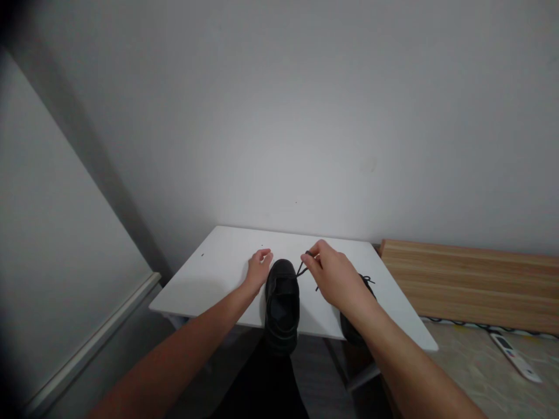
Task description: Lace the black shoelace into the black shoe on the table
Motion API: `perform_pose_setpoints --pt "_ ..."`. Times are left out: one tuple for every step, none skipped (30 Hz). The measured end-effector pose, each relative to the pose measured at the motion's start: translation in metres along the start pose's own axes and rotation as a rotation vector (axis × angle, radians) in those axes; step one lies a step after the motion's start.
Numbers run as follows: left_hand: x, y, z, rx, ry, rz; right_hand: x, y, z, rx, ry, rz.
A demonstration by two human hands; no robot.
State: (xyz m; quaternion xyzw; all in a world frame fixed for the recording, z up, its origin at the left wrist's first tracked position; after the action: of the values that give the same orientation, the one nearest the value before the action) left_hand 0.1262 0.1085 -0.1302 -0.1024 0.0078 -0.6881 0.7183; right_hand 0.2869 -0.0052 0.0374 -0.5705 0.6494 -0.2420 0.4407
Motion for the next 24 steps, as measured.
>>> perform_pose_setpoints --pt "0.011 -0.008 0.009 -0.006 0.091 0.059 0.0 -0.001 0.002 -0.053 0.038 0.039" --pt "0.025 -0.015 0.021 -0.015 0.221 0.109 0.0 0.0 0.003 -0.133 0.068 0.062" --pt "0.041 -0.018 0.033 -0.027 0.366 0.105 -0.001 0.002 0.002 -0.243 0.094 0.064" --pt "0.056 -0.017 0.045 -0.047 0.487 0.049 -0.003 0.007 0.001 -0.381 0.124 0.039" --pt "0.071 -0.014 0.055 -0.087 0.581 -0.025 -0.004 0.013 -0.002 -0.546 0.163 -0.011" --pt "0.084 -0.01 0.065 -0.135 0.654 -0.077 -0.006 0.021 -0.006 -0.726 0.209 -0.077" --pt "0.093 -0.007 0.073 -0.173 0.699 -0.112 -0.007 0.029 -0.011 -0.904 0.257 -0.147" --pt "0.099 -0.003 0.081 -0.208 0.739 -0.134 -0.008 0.036 -0.017 -1.066 0.299 -0.21" --pt "0.101 0.0 0.088 -0.233 0.773 -0.138 -0.009 0.042 -0.022 -1.2 0.332 -0.255" --pt "0.101 0.003 0.094 -0.25 0.8 -0.137 -0.01 0.046 -0.027 -1.304 0.354 -0.278" --pt "0.099 0.005 0.099 -0.261 0.824 -0.135 -0.011 0.047 -0.03 -1.377 0.367 -0.279" --pt "0.095 0.006 0.103 -0.265 0.837 -0.134 -0.012 0.048 -0.031 -1.425 0.376 -0.266" --pt "0.091 0.006 0.106 -0.263 0.84 -0.14 -0.012 0.047 -0.031 -1.451 0.382 -0.251" --pt "0.087 0.006 0.107 -0.265 0.836 -0.159 -0.013 0.046 -0.03 -1.463 0.386 -0.245" --pt "0.084 0.006 0.109 -0.276 0.834 -0.189 -0.013 0.046 -0.028 -1.465 0.387 -0.248" --pt "0.081 0.005 0.109 -0.293 0.836 -0.219 -0.013 0.045 -0.026 -1.462 0.387 -0.254" --pt "0.08 0.004 0.11 -0.317 0.842 -0.243 -0.013 0.045 -0.022 -1.455 0.39 -0.255" --pt "0.08 0.003 0.11 -0.346 0.848 -0.259 -0.014 0.044 -0.018 -1.447 0.396 -0.249" --pt "0.08 0.001 0.111 -0.378 0.851 -0.27 -0.014 0.045 -0.014 -1.437 0.404 -0.234" --pt "0.08 0.0 0.111 -0.408 0.849 -0.275 -0.015 0.046 -0.01 -1.427 0.415 -0.216" --pt "0.08 -0.002 0.111 -0.437 0.842 -0.279 -0.016 0.047 -0.006 -1.42 0.43 -0.2" --pt "0.08 -0.003 0.111 -0.467 0.835 -0.282 -0.017 0.048 -0.002 -1.417 0.446 -0.185" --pt "0.079 -0.003 0.11 -0.495 0.829 -0.286 -0.018 0.05 0.001 -1.419 0.459 -0.177" --pt "0.079 -0.004 0.11 -0.513 0.824 -0.288 -0.018 0.051 0.003 -1.425 0.466 -0.174"
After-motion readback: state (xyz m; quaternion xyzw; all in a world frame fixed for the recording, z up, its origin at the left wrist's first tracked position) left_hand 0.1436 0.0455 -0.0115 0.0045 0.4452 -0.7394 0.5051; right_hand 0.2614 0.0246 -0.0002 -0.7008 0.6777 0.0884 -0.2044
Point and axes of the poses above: each hand's wrist, its own x-axis away from the middle knuckle, its own y-axis out of the palm, z = x × y, the point moved 5 cm from there along -x, towards the middle knuckle, and after that the axes turned 3 degrees about -y, right-handed, at the moved point
